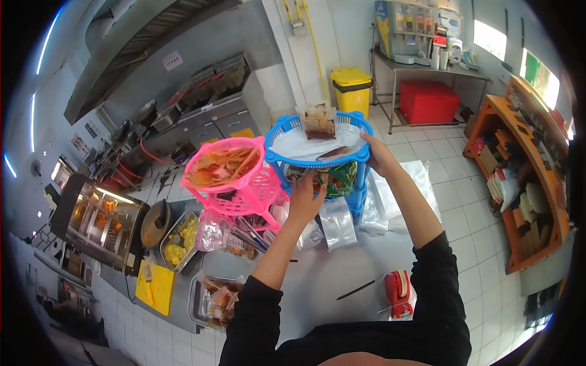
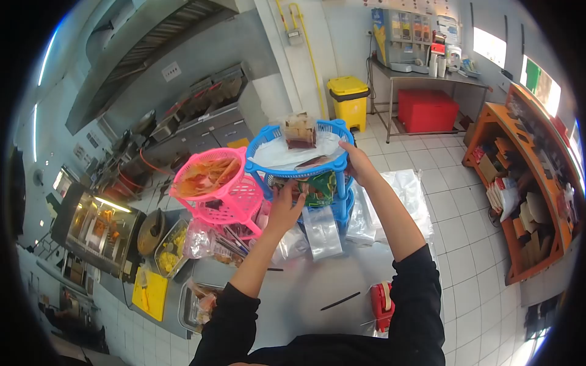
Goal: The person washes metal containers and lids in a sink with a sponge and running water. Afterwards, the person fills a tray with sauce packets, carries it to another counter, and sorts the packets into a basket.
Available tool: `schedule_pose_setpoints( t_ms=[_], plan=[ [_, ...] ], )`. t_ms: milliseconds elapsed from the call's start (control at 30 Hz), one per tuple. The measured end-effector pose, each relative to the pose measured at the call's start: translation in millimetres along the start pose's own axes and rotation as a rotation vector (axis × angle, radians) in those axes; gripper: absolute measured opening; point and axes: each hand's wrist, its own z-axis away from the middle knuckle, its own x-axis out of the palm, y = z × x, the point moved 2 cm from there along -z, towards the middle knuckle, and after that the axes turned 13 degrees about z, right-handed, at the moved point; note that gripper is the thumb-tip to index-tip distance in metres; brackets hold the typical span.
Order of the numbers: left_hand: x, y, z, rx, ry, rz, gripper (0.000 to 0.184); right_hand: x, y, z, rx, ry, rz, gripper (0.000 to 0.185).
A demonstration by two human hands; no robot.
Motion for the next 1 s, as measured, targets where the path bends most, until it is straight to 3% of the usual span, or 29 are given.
schedule_pose_setpoints(
  t_ms=[33,100,267,333,433,600,900,1000],
  plan=[
    [3.7,-7.5,4.5,-0.015,0.006,0.001,0.036,5.6,-4.8,4.2,0.013,-0.009,0.005,0.042],
    [7.3,-14.6,14.5,0.26,0.036,-0.321,0.034,17.0,-14.6,12.3,-0.036,0.134,-0.16,0.037],
    [13.1,-0.6,15.1,0.127,-0.038,-0.327,0.037,12.0,-17.6,2.6,-0.069,0.137,-0.128,0.039],
    [14.6,-4.6,13.7,0.206,0.018,-0.427,0.038,14.7,-24.6,3.8,-0.056,0.195,-0.042,0.045],
    [13.8,-5.8,16.5,0.224,0.026,-0.405,0.039,23.4,-40.3,9.8,-0.087,0.112,-0.071,0.044],
    [15.0,-5.3,17.6,0.204,0.019,-0.365,0.038,9.8,-16.6,1.6,-0.155,0.089,-0.279,0.044],
    [17.8,-8.4,25.9,0.155,0.036,-0.341,0.041,11.0,-38.0,-9.0,-0.134,0.06,-0.127,0.042],
    [18.3,-10.4,18.4,0.158,0.054,-0.327,0.042,10.3,-39.6,2.4,-0.233,0.075,-0.273,0.041]
  ],
)
